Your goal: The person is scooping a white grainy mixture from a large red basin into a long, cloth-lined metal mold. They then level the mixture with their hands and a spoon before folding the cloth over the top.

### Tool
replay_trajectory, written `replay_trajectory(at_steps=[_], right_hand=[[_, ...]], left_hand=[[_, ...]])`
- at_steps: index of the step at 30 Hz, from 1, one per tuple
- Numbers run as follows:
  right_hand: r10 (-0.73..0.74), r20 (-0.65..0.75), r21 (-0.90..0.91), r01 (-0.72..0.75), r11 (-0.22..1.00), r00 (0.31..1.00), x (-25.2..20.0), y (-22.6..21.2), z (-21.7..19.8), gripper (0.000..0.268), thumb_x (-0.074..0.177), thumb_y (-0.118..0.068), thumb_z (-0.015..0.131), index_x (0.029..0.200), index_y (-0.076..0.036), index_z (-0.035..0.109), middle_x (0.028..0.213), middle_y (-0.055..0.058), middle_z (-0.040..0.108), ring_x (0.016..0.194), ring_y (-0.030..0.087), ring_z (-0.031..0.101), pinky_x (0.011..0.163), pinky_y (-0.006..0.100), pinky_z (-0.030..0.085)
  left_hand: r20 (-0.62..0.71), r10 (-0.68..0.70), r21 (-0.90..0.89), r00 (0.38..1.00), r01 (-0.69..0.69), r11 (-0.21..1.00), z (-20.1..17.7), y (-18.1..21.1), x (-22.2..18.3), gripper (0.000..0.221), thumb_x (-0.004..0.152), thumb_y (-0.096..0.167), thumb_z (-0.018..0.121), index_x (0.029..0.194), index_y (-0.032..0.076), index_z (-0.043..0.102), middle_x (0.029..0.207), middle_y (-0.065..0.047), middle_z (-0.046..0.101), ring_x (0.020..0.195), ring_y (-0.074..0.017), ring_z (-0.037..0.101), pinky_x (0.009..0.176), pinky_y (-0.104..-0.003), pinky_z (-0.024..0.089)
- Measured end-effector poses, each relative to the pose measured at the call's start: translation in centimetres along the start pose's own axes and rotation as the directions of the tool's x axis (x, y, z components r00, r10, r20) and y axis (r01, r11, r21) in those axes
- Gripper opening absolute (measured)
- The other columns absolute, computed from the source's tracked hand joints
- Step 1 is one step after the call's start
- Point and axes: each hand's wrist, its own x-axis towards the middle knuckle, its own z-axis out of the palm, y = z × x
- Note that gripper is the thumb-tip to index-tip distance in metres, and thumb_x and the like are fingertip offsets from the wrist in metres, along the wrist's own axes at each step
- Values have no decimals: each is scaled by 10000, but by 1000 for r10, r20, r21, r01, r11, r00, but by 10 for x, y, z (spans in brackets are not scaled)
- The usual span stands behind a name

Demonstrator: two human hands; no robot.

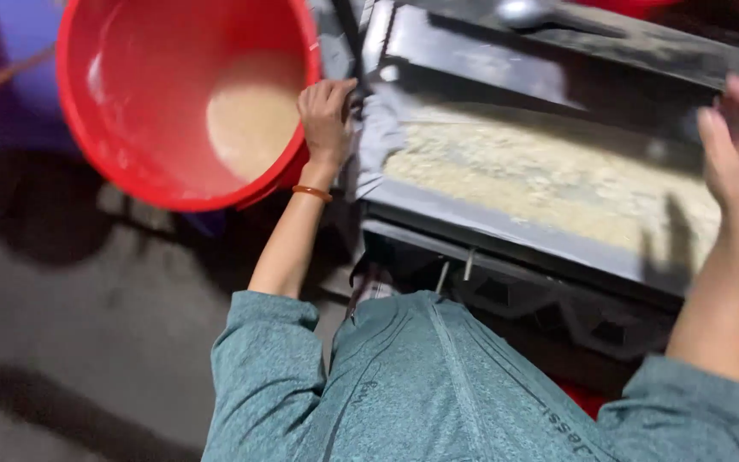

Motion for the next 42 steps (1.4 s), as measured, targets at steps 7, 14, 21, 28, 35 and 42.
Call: replay_trajectory(at_steps=[7,14,21,28,35,42], right_hand=[[343,200,173,-378,910,918,-82,-75,46,324,1244,47,618,1533,182,563,1411,316,607,1266,349,589,1106,425,476],[669,373,272,-765,584,643,-42,-296,174,272,1122,-56,584,1394,-46,596,1182,117,674,1070,172,629,1039,302,503],[250,880,18,-553,833,405,-53,-395,365,450,893,-234,710,1341,-206,682,1277,-10,772,1101,147,771,969,276,535],[488,802,-386,-324,864,344,-72,-358,374,544,886,-403,656,1414,-287,595,1389,-36,692,1247,179,689,1015,333,548],[614,729,-535,-308,787,303,-48,-353,381,538,906,-394,626,1436,-328,562,1332,-70,717,1151,167,744,910,345,607],[614,764,-559,-272,784,198,-54,-365,401,563,903,-436,611,1451,-344,521,1383,-65,675,1221,195,698,930,389,600]], left_hand=[[-438,-384,-93,813,384,919,-89,-147,-114,204,964,154,606,1110,71,721,1087,-93,700,1044,-295,634,969,-428,482],[-616,-665,-86,422,803,589,-133,-405,-300,565,722,-11,685,1276,80,624,1143,-152,635,1087,-362,645,1030,-451,472],[77,-997,246,-15,969,4,-72,-440,-321,900,763,575,662,1534,231,350,1506,-141,437,1389,-410,418,1046,-684,400],[201,-979,-263,-11,963,-65,-40,-502,-322,448,917,421,552,1246,127,634,1285,-114,640,1224,-313,606,915,-526,534],[383,-923,-709,-22,634,-310,-36,-548,-329,419,935,434,527,1205,128,621,1207,-145,649,1151,-334,620,927,-512,517],[527,-850,-825,-4,241,-512,-21,-589,-332,401,950,445,507,1173,128,610,1144,-170,656,1093,-351,631,937,-500,504]])
